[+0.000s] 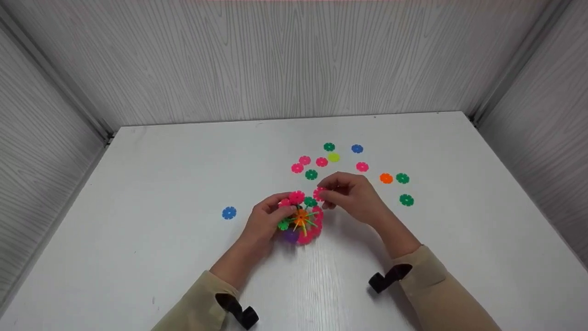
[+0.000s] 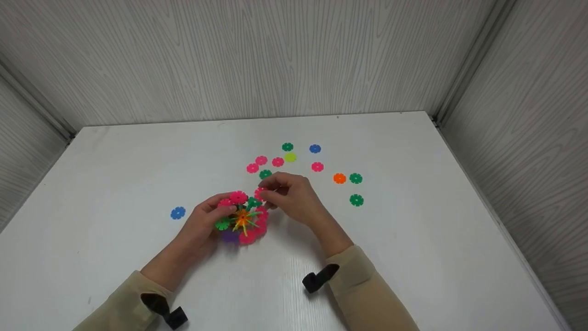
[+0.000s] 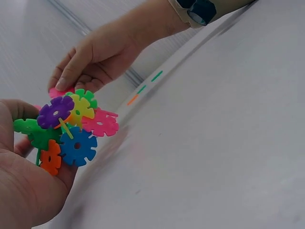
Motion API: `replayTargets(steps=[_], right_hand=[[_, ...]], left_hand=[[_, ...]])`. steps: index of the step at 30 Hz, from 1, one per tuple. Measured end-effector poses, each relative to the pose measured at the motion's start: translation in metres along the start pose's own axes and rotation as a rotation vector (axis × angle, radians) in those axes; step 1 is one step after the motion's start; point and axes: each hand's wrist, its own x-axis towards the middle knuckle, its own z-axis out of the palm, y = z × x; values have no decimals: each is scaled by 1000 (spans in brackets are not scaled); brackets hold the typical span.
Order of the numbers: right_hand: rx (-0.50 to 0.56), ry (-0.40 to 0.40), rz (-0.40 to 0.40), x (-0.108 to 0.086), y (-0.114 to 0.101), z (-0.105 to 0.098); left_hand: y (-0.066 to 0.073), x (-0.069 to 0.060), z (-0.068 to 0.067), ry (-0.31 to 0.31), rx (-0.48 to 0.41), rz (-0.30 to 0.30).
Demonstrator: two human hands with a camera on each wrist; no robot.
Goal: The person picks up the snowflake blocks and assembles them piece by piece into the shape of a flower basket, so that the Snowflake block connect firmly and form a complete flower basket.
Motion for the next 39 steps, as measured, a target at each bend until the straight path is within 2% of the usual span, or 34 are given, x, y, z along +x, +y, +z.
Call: replayTargets(steps=[3,7,14,20,28,39], right_hand=[[28,-20,-47,0,-2,8],[66,-26,-60,1,-2,15],[74,-26,-75,2,-6,22],[32,6,-108,2,-9,22],[-128,42,-143,0,-8,19],[-186,42,-178,0,-7,24]], left_hand=[[1,-1,0,-7,-11,0],[3,-2,1,-19,-32,-1],[3,-2,2,-108,6,22],[4,-2,1,-75,27,40],[2,-1,1,-44,62,62],[0,-2,2,2,127,86]])
